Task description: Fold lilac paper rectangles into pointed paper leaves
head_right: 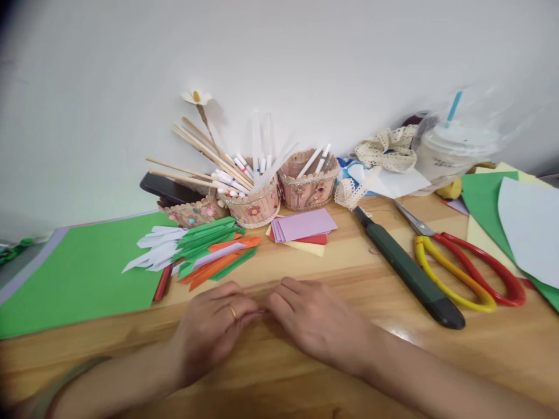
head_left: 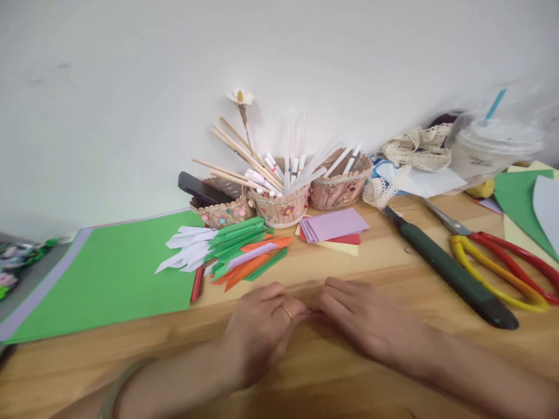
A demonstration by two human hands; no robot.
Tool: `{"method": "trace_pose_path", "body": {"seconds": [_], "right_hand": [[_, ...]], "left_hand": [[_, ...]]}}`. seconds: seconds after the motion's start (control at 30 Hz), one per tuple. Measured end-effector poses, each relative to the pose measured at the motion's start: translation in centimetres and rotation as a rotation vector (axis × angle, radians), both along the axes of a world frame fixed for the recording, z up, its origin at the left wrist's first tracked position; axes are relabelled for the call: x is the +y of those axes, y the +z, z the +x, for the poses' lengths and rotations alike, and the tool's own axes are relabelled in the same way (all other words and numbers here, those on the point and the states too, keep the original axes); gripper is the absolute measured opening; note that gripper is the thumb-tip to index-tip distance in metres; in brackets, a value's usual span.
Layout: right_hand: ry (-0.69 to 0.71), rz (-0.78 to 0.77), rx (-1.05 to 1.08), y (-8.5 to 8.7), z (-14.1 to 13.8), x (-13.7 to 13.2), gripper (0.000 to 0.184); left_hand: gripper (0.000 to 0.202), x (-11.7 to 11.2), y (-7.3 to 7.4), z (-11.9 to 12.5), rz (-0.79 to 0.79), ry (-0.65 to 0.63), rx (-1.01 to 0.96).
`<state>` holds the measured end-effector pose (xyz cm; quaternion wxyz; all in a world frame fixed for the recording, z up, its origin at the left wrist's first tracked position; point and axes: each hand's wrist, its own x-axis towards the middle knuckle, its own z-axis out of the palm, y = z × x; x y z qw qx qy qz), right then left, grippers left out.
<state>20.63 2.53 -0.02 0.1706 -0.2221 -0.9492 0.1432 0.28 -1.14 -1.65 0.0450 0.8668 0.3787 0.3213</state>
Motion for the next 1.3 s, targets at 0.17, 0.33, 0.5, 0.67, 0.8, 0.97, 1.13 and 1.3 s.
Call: {"method": "trace_pose_path", "body": {"seconds": [0.17,0.33,0.5,0.67,0.8,0.97,1.13,1.3], "right_hand": [[-0.104,-0.305,0.017,0.0,0.9,1.6,0.034],[-0.240,-0.647,0.031,0.5,1.8,2.6,0.037],[-0.326,-0.862,0.052,0.9,2.5,3.5,0.039],[-0.308,-0.967,0.073,1.0,2.0,3.0,0.037],[-0.261,-0.973,0.082,1.1,1.0,2.0,0.036],[-0.202,-0.908,0.054,0.9,1.0,2.0,0.038],[-0.238,-0.860,-0.015,0.9,3.2,3.6,0.040],[-0.464,-0.500,0.143,0.6,4.7,5.4,0.040]], "left_hand": [[0.026,0.8,1.8,-0.4,-0.503,0.100,-0.131],[0.024,1.7,3.2,-1.2,-1.028,0.267,-0.233],[0.024,2.6,3.6,-2.4,-1.008,0.230,-0.378],[0.026,2.6,3.3,-1.9,-0.905,0.266,-0.523],[0.026,2.2,3.0,-1.2,-1.075,0.189,-0.425],[0.028,2.0,3.0,-1.4,-1.077,0.147,-0.245],[0.028,2.7,4.6,-3.4,-0.921,0.198,-0.130],[0.031,4.1,6.5,-6.7,-0.639,0.415,0.090]]}}
